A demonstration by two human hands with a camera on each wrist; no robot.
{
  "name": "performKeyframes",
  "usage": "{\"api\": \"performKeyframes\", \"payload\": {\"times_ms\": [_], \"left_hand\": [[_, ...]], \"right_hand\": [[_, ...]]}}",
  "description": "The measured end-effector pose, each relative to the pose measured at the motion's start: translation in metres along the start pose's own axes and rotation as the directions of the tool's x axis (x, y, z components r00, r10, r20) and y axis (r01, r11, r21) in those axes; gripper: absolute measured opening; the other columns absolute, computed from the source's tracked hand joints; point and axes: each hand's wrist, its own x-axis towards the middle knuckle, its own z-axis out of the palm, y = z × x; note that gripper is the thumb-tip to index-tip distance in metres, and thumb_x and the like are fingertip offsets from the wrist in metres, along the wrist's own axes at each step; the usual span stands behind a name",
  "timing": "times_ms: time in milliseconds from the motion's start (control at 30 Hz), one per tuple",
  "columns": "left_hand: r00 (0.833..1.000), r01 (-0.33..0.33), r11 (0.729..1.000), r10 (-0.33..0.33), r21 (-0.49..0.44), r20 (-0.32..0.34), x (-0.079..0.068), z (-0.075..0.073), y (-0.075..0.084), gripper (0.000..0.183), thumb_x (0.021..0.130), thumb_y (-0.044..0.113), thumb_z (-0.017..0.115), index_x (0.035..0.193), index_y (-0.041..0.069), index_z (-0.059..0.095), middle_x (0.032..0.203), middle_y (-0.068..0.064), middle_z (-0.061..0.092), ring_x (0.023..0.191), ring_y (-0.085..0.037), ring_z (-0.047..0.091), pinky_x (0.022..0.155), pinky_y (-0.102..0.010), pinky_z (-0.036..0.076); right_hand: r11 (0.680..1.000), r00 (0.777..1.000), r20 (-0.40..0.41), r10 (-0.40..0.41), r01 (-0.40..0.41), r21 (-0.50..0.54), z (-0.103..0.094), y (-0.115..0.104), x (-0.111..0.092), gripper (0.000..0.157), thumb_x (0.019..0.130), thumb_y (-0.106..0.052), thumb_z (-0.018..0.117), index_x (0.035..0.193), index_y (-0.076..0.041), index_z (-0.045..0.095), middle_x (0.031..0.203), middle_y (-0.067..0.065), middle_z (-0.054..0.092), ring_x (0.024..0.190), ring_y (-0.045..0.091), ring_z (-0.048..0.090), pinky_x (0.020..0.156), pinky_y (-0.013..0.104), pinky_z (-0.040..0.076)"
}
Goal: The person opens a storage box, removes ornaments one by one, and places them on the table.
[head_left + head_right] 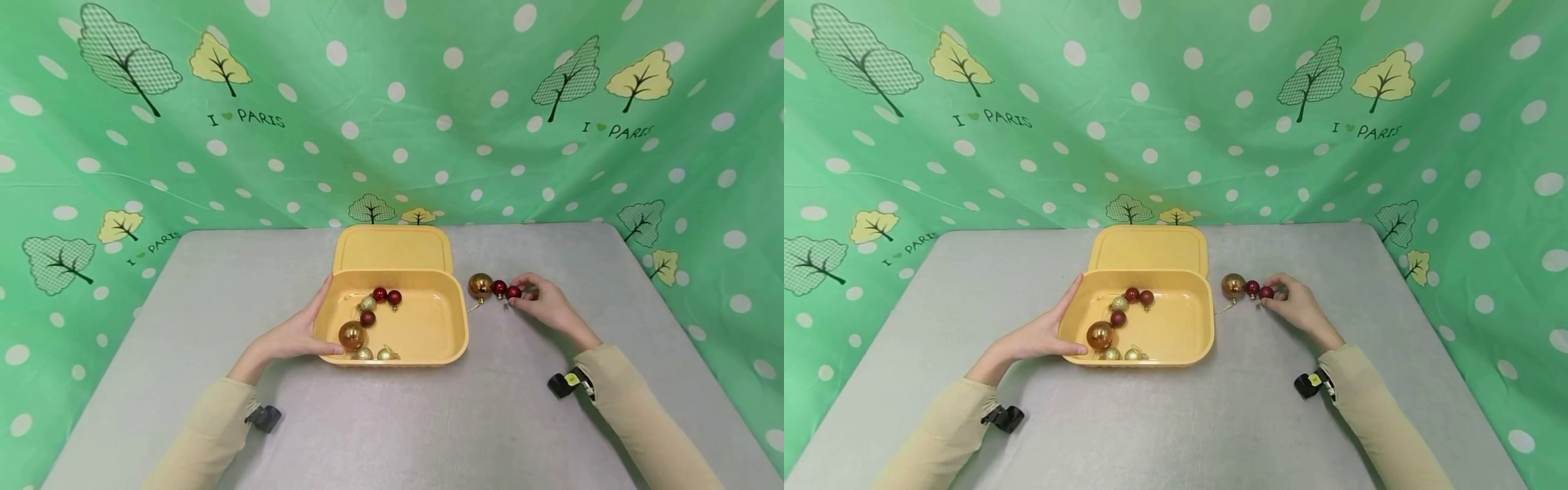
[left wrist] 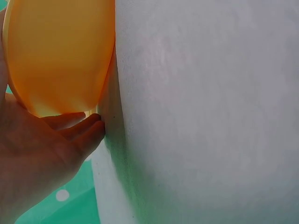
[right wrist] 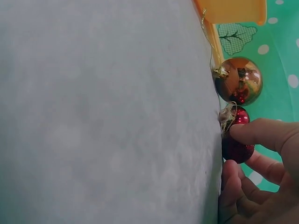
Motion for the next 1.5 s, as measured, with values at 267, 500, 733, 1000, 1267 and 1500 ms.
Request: {"api": "performKeyframes", "payload": {"times_ms": [267, 500, 733, 1000, 1267, 1500], "left_hand": [[1.000, 0.002, 1.000, -0.002, 0.004, -0.003, 0.000, 0.000, -0.002, 0.131, 0.072, 0.025, 0.086, 0.153, 0.015, -0.016, 0.158, -0.016, -0.013, 0.141, -0.044, 0.003, 0.112, -0.057, 0.009], [1.000, -0.002, 1.000, 0.002, 0.005, -0.003, -0.001, 0.000, -0.002, 0.131, 0.072, 0.025, 0.086, 0.153, 0.018, -0.016, 0.158, -0.016, -0.012, 0.142, -0.044, 0.003, 0.112, -0.057, 0.009], [1.000, 0.000, 1.000, 0.000, 0.009, 0.001, 0.000, 0.000, -0.002, 0.131, 0.072, 0.025, 0.086, 0.153, 0.018, -0.016, 0.158, -0.016, -0.012, 0.142, -0.044, 0.003, 0.112, -0.057, 0.009], [1.000, -0.001, 1.000, 0.001, 0.003, -0.003, -0.001, 0.000, -0.001, 0.131, 0.072, 0.024, 0.086, 0.153, 0.018, -0.016, 0.158, -0.016, -0.012, 0.141, -0.044, 0.004, 0.112, -0.058, 0.009], [1.000, -0.002, 1.000, 0.002, 0.004, -0.008, 0.000, -0.001, -0.001, 0.133, 0.071, 0.023, 0.086, 0.153, 0.019, -0.018, 0.158, -0.018, -0.012, 0.141, -0.046, 0.005, 0.111, -0.058, 0.010], [1.000, 0.003, 1.000, -0.003, -0.007, -0.006, 0.000, -0.001, -0.003, 0.137, 0.067, 0.025, 0.089, 0.152, 0.019, -0.019, 0.158, -0.019, -0.012, 0.141, -0.045, 0.005, 0.112, -0.057, 0.010]], "right_hand": [[1.000, 1.000, 0.016, 0.000, -0.001, 0.018, -0.002, 0.004, -0.001, 0.044, 0.085, -0.007, 0.072, 0.123, 0.005, 0.054, 0.106, 0.020, 0.059, 0.080, 0.021, 0.052, 0.064, 0.026, 0.045], [0.997, 0.999, 0.038, -0.009, 0.007, 0.072, -0.005, 0.004, -0.003, 0.048, 0.085, -0.008, 0.072, 0.125, 0.006, 0.051, 0.110, 0.022, 0.057, 0.081, 0.021, 0.053, 0.065, 0.023, 0.046], [0.997, 1.000, 0.016, -0.010, 0.009, 0.083, -0.012, 0.003, -0.005, 0.052, 0.086, -0.005, 0.070, 0.131, 0.006, 0.046, 0.119, 0.028, 0.051, 0.090, 0.031, 0.056, 0.065, 0.028, 0.051], [0.997, 0.997, -0.056, -0.054, 0.057, 0.058, -0.016, -0.021, -0.006, 0.049, 0.089, -0.005, 0.067, 0.133, 0.007, 0.046, 0.125, 0.031, 0.047, 0.102, 0.042, 0.054, 0.080, 0.048, 0.049], [0.976, 0.974, -0.133, -0.184, 0.197, 0.088, 0.001, -0.053, -0.006, 0.042, 0.086, 0.002, 0.067, 0.125, 0.007, 0.053, 0.120, 0.024, 0.050, 0.102, 0.039, 0.054, 0.079, 0.036, 0.052], [0.927, 0.955, -0.122, -0.272, 0.294, 0.232, 0.018, -0.076, -0.010, 0.039, 0.083, 0.012, 0.067, 0.121, 0.008, 0.055, 0.116, 0.025, 0.051, 0.099, 0.041, 0.056, 0.077, 0.017, 0.052]]}}
